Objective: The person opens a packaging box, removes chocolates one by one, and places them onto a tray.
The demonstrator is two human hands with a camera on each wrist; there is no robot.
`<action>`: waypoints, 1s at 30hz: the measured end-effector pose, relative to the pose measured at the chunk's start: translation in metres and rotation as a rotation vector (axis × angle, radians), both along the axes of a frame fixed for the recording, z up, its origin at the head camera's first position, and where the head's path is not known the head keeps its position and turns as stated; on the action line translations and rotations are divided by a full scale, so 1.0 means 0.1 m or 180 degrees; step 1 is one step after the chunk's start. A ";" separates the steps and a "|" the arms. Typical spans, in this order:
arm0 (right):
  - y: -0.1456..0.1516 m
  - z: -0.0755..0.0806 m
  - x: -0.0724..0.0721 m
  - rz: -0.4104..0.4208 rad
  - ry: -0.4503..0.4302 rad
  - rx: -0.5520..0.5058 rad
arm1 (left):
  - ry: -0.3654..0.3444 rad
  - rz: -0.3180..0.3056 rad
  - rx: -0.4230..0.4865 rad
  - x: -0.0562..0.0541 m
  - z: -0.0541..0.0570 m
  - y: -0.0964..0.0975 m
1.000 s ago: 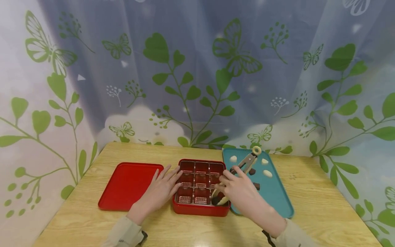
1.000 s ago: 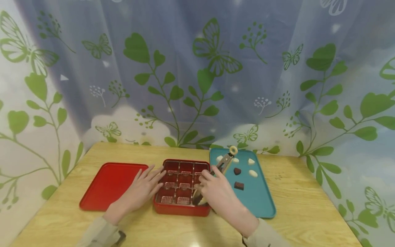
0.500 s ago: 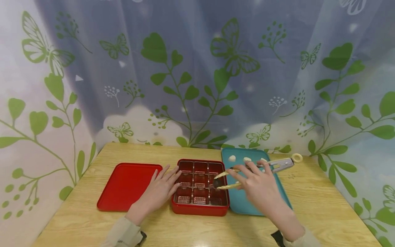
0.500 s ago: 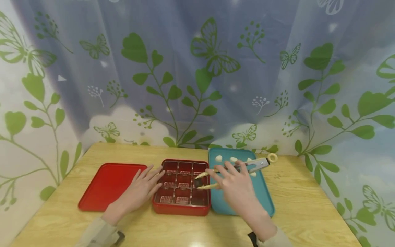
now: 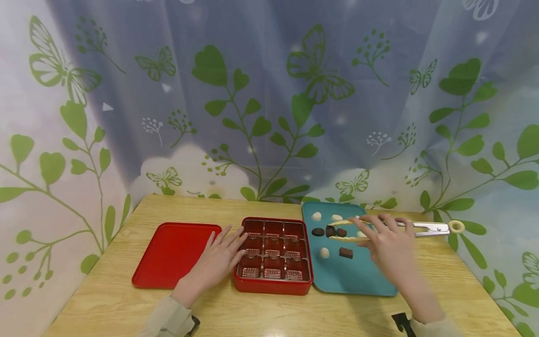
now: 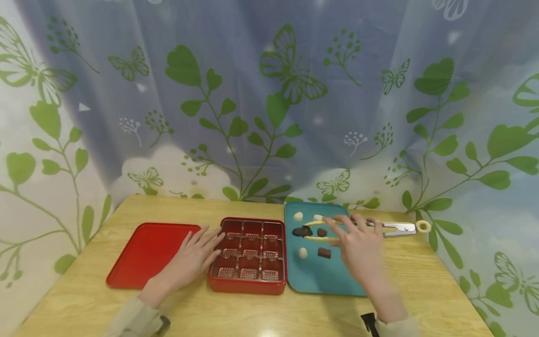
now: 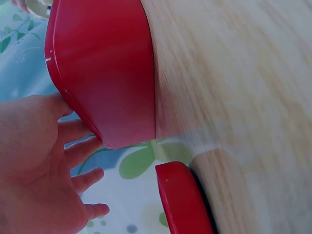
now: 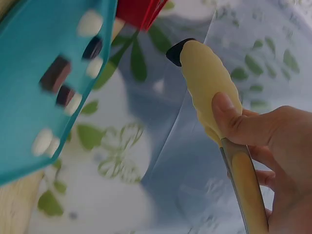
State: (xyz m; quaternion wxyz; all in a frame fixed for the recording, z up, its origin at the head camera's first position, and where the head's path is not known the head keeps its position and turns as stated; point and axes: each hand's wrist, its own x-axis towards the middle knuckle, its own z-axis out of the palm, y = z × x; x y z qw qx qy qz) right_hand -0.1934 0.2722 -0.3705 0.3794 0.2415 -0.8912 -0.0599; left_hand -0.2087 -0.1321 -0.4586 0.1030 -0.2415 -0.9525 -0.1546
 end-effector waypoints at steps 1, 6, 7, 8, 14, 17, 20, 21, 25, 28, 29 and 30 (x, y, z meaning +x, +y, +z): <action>0.06 0.00 -0.01 -0.0026 0.0018 -0.0054 | 0.0002 -0.0004 0.0002 0.00 0.00 0.00; 0.34 -0.01 -0.02 -0.0194 0.0045 -0.0194 | 0.0009 0.0005 0.0000 -0.01 -0.01 0.00; 0.39 -0.01 -0.03 -0.0228 0.0022 -0.0211 | 0.0008 0.0007 -0.0003 -0.01 -0.01 0.00; 0.44 -0.01 -0.03 -0.0271 -0.0011 -0.0218 | 0.0010 0.0009 -0.0002 -0.01 -0.01 0.00; 0.64 -0.04 -0.02 -0.0532 -0.0264 -0.0238 | 0.0015 -0.0009 0.0021 -0.01 -0.02 0.00; 0.72 -0.07 -0.01 -0.0649 -0.0453 -0.0224 | 0.0025 -0.0008 0.0013 -0.02 -0.02 0.00; 0.79 -0.13 -0.01 -0.0714 -0.0623 -0.0188 | 0.0020 0.0004 -0.0002 -0.02 -0.02 0.00; 0.81 -0.15 -0.01 -0.0752 -0.0700 -0.0163 | 0.0021 0.0006 -0.0010 -0.02 -0.02 0.00; 0.88 -0.24 -0.01 -0.0875 -0.0988 -0.0049 | 0.0016 0.0006 -0.0004 -0.01 -0.02 0.00; 0.90 -0.30 -0.02 -0.0942 -0.1223 0.0034 | 0.0013 0.0002 0.0009 -0.01 -0.02 0.00; 0.91 -0.31 -0.03 -0.0961 -0.1299 0.0059 | 0.0013 0.0001 0.0010 -0.01 -0.02 0.00; 0.91 -0.33 -0.03 -0.0974 -0.1363 0.0085 | 0.0018 -0.0001 0.0011 -0.01 -0.02 0.00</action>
